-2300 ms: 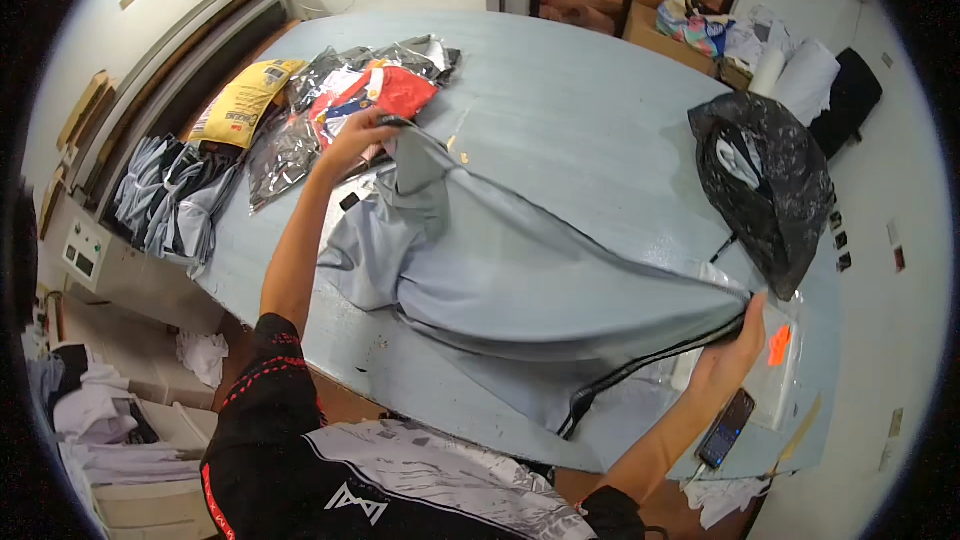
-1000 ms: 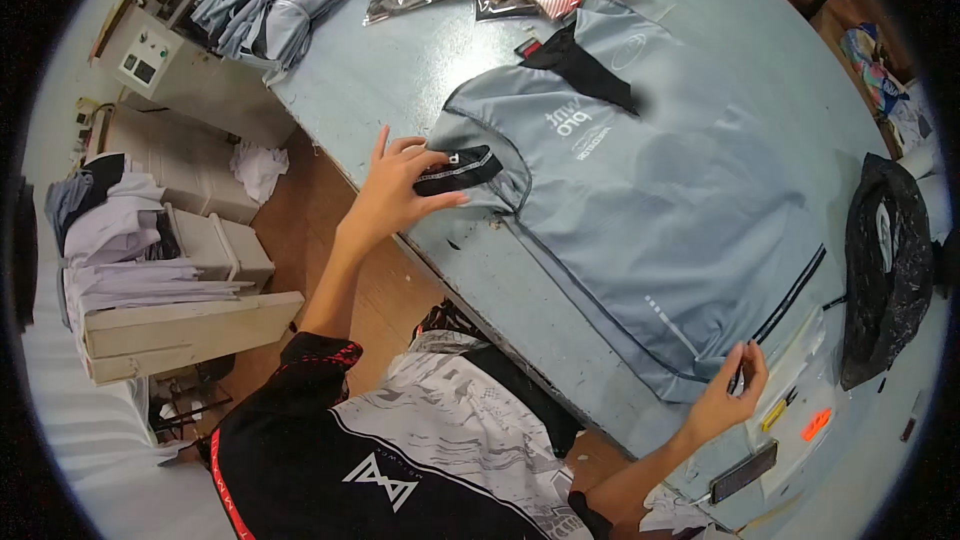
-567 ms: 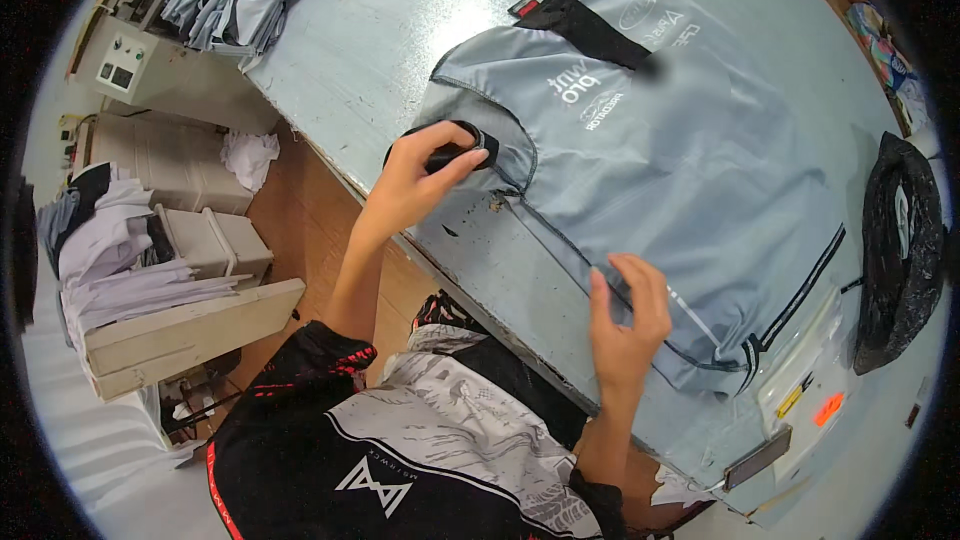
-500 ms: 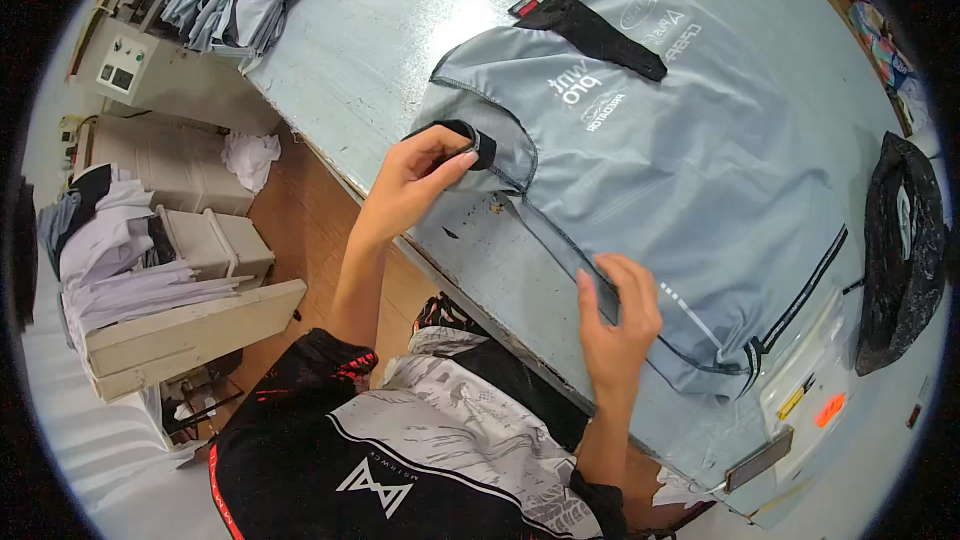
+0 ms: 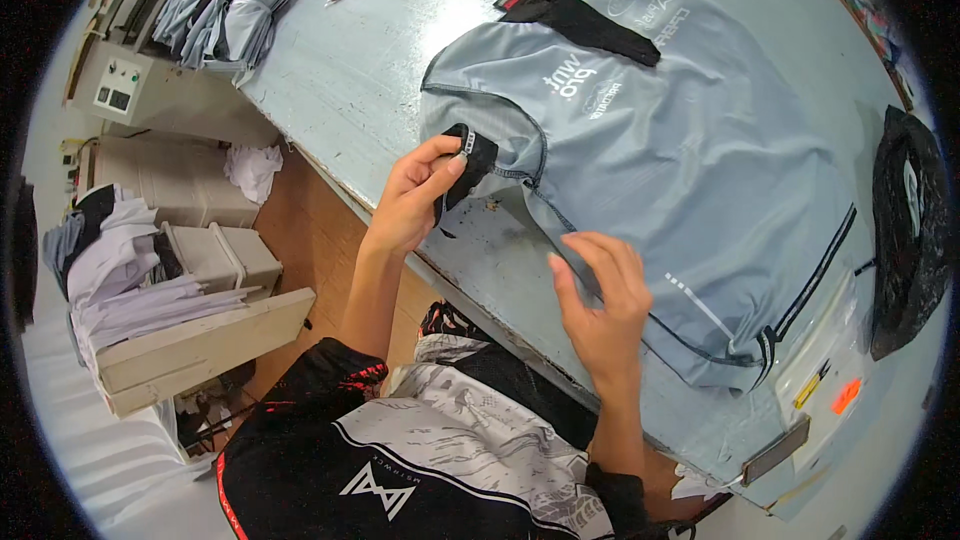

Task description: Trimming loose threads from jerseys and inspecting them on a workbench.

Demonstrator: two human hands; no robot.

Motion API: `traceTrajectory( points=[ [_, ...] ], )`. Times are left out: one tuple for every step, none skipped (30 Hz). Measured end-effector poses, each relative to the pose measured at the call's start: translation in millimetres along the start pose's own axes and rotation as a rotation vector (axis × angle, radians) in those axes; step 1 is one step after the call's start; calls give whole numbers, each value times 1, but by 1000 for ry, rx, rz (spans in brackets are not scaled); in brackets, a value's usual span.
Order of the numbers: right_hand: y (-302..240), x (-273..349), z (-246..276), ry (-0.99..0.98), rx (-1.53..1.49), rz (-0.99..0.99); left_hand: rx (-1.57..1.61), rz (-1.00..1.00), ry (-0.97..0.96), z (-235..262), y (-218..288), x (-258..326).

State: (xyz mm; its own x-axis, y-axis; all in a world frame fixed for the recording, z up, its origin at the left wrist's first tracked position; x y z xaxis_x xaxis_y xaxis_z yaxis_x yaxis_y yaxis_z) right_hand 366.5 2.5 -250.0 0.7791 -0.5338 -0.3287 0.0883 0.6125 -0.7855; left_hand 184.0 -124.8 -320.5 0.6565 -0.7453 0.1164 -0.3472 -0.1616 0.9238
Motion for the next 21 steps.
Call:
traceTrajectory(
  points=[
    [0,-3,3,18,12,-9,-14,8,13,-2,-3,-2],
    [-5,-6,4,-4,19,37,-28,17,21,-5,-6,-3],
    [-7,-9,8,-4,49,74,-71,11,71,-4,-9,-7],
    [-11,-14,9,-14,32,93,-111,3,115,-1,-10,-6],
    [-7,-13,10,-21,30,94,-205,-39,124,3,-17,-12],
    [-8,-14,9,-22,15,115,-192,-59,174,-1,-7,-13],
    [0,-10,11,-13,22,124,-222,-43,204,1,-17,-14],
    [5,-6,14,10,14,140,-208,-63,259,-5,-14,-14],
    [13,-1,18,40,8,150,-285,-56,218,-12,-14,-15],
    [11,-1,23,33,9,145,-255,-37,276,-10,-12,-13],
    [12,1,31,25,11,136,-253,-100,225,-21,-9,-16],
    [14,1,41,68,56,113,-300,-139,249,-28,-1,-16],
    [16,3,51,98,20,115,-416,-171,182,-31,-2,-22],
    [19,9,66,131,-10,115,-479,-128,175,-37,-9,-27],
    [20,13,81,168,31,100,-544,-167,108,-55,-6,-33],
    [20,17,96,198,32,72,-612,-212,49,-73,-3,-37],
    [21,21,112,226,32,43,-598,-219,1,-87,-8,-44],
    [20,27,130,254,57,35,-683,-256,-7,-99,-8,-48],
    [21,34,153,335,76,5,-772,-300,-3,-107,-6,-52],
    [24,43,177,413,92,-23,-765,-310,-25,-110,-12,-58],
    [29,51,204,482,126,-49,-789,-327,-26,-102,-18,-63]
  ],
)
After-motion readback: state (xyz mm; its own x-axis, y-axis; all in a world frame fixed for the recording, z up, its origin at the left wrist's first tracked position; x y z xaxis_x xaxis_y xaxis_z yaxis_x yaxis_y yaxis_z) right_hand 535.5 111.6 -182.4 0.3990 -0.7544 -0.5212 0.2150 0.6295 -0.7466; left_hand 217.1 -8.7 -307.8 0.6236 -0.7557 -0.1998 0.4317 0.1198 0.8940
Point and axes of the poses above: each hand's wrist, its own x-axis away from the middle knuckle, its own z-axis out of the back of the hand, y = z × x, the point moved 8 cm from there along -x, towards the middle knuckle
